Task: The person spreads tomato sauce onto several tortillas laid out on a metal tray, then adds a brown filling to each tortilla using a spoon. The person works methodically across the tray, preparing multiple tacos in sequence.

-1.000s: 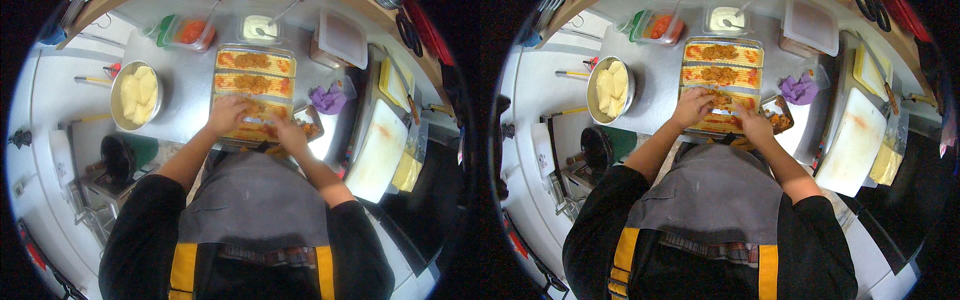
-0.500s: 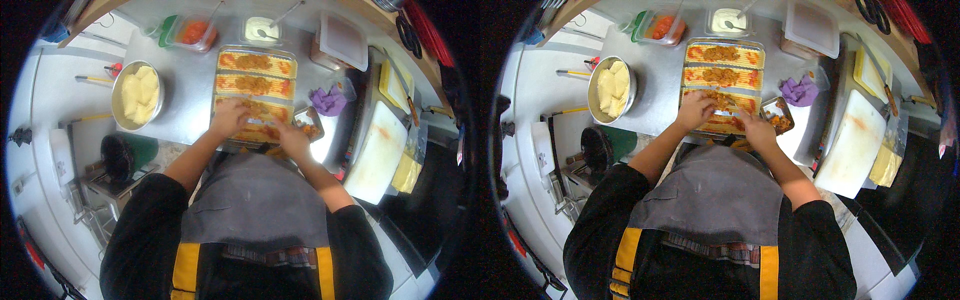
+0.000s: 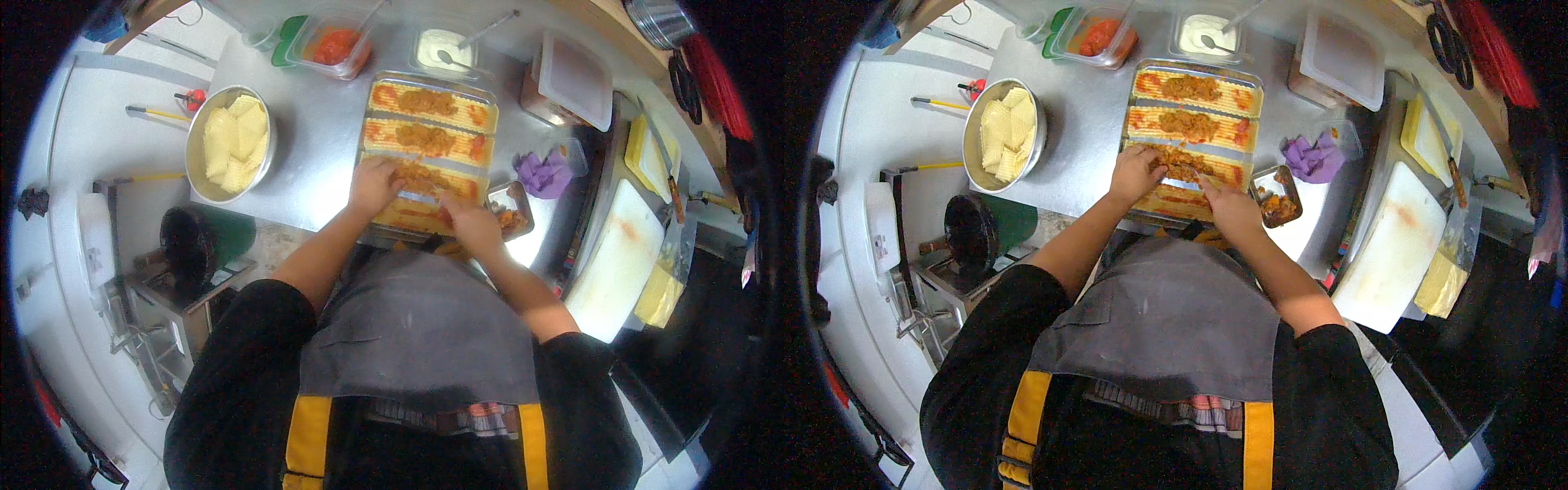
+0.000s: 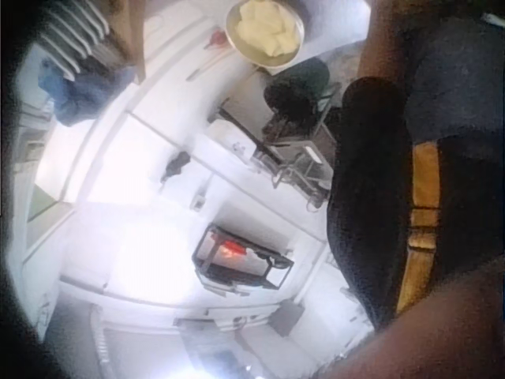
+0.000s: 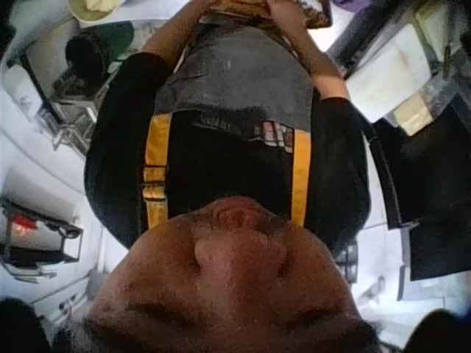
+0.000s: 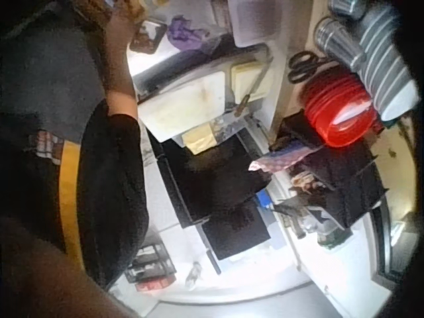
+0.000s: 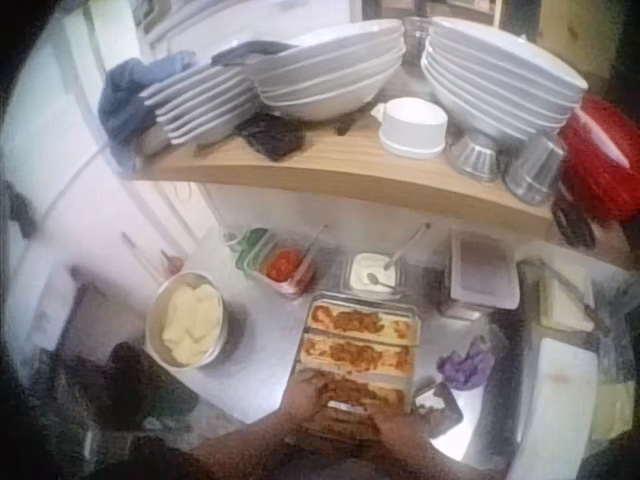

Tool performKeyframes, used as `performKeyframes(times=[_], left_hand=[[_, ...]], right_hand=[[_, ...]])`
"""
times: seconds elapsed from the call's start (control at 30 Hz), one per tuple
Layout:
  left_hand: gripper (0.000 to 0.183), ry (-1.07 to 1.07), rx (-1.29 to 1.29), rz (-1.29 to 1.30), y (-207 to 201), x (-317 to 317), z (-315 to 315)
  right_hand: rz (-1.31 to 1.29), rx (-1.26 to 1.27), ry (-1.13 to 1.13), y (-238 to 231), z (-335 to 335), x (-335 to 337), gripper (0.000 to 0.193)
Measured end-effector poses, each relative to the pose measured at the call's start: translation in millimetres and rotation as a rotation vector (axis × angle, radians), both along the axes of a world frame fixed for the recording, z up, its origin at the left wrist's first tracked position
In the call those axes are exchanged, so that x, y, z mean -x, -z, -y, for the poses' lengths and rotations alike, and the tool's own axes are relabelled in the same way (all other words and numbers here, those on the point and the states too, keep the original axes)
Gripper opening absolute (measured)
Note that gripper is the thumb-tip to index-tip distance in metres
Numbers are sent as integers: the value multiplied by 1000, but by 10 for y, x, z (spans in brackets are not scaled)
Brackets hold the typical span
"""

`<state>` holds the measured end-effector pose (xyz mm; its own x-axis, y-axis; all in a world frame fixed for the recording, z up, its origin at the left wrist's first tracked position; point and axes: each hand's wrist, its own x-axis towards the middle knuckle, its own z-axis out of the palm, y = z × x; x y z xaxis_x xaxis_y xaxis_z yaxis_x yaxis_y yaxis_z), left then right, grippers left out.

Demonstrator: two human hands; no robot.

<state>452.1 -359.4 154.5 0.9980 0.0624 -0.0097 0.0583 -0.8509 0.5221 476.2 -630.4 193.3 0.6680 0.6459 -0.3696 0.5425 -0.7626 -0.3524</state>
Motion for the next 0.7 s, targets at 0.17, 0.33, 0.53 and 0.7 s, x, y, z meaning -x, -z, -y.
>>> performKeyframes(times=[0.17, 0.33, 0.53, 0.7], left_hand=[[53, 36, 7, 18, -131, -9, -1], [67, -22, -35, -99, -175, -59, 129], [65, -8, -31, -94, -160, -82, 106], [59, -56, -65, -119, -159, -38, 53]], right_hand=[[75, -28, -8, -112, -41, -15, 55], [77, 71, 64, -235, -143, -141, 57], [122, 18, 78, -131, -238, -274, 56], [81, 118, 17, -134, -246, -196, 60]])
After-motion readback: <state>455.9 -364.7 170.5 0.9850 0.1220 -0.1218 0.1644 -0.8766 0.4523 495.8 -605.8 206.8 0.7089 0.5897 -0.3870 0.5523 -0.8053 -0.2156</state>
